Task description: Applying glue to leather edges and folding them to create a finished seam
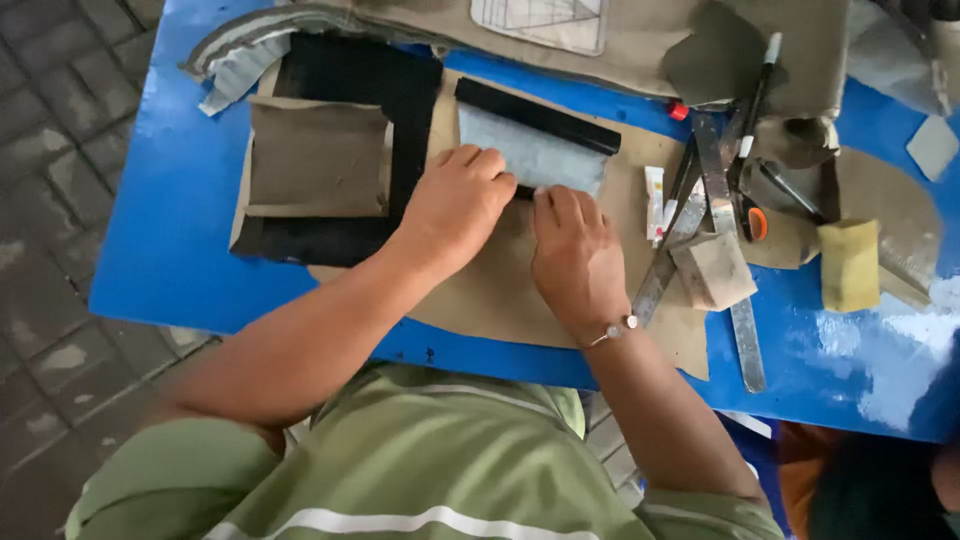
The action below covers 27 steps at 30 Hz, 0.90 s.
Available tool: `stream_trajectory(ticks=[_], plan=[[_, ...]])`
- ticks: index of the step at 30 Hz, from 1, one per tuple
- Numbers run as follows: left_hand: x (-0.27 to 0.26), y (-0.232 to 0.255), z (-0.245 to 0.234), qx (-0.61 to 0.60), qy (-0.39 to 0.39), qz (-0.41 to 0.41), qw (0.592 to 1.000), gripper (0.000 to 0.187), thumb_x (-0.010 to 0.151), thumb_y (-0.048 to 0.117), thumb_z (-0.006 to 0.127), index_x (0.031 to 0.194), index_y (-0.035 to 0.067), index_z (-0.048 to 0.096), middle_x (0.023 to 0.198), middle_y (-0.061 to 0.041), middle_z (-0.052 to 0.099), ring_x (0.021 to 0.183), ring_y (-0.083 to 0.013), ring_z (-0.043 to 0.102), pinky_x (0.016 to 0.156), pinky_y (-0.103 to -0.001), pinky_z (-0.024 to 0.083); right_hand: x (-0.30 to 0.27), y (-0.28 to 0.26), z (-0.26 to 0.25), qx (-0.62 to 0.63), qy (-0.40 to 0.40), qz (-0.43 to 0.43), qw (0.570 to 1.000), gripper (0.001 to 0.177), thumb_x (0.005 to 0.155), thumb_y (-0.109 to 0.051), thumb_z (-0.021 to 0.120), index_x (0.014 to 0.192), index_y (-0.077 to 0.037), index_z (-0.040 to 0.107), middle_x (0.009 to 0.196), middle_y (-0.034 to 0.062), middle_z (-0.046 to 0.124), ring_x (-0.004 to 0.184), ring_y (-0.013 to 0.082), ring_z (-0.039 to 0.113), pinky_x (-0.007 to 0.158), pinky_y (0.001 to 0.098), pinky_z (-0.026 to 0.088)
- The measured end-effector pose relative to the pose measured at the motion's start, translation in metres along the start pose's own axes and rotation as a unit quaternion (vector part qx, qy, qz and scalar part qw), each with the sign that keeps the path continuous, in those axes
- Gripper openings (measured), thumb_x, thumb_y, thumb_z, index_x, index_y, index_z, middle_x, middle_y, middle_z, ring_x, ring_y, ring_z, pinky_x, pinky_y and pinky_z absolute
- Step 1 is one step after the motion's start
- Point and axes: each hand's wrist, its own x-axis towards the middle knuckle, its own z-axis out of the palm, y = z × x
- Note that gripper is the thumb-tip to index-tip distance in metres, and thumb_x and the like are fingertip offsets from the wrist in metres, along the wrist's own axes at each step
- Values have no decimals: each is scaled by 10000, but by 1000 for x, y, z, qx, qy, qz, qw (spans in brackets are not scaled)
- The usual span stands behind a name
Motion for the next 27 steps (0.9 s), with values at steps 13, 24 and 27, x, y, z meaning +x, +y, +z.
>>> stream_trajectory(ticks=[13, 24, 27], plan=[[0, 34, -29, -51, -108, -34, 992, 545, 953, 130, 558, 1484, 9, 538, 1518, -200, 543, 1437, -358, 474, 1233, -514, 284, 6, -5, -7, -51, -95, 10, 994, 483, 951, -146, 517, 1417, -31, 579, 1315, 108, 574, 1278, 288, 584, 939, 370, 568], [14, 24, -33, -71, -174, -34, 982, 607, 947, 176, 595, 1520, 9, 486, 1598, -192, 453, 1507, -351, 384, 1251, -525, 254, 6, 5, -8, 36, -63, 21, 997, 512, 898, -43, 507, 1400, -21, 607, 1307, 142, 567, 1293, 359, 563, 922, 427, 546], [15, 20, -29, -56, -179, -31, 982, 558, 973, 174, 621, 1503, 33, 517, 1574, -178, 482, 1485, -342, 415, 1242, -527, 271, 8, 21, 7, 99, -80, 50, 991, 453, 924, -93, 481, 1333, -61, 671, 1285, 114, 602, 1253, 346, 597, 928, 429, 551]])
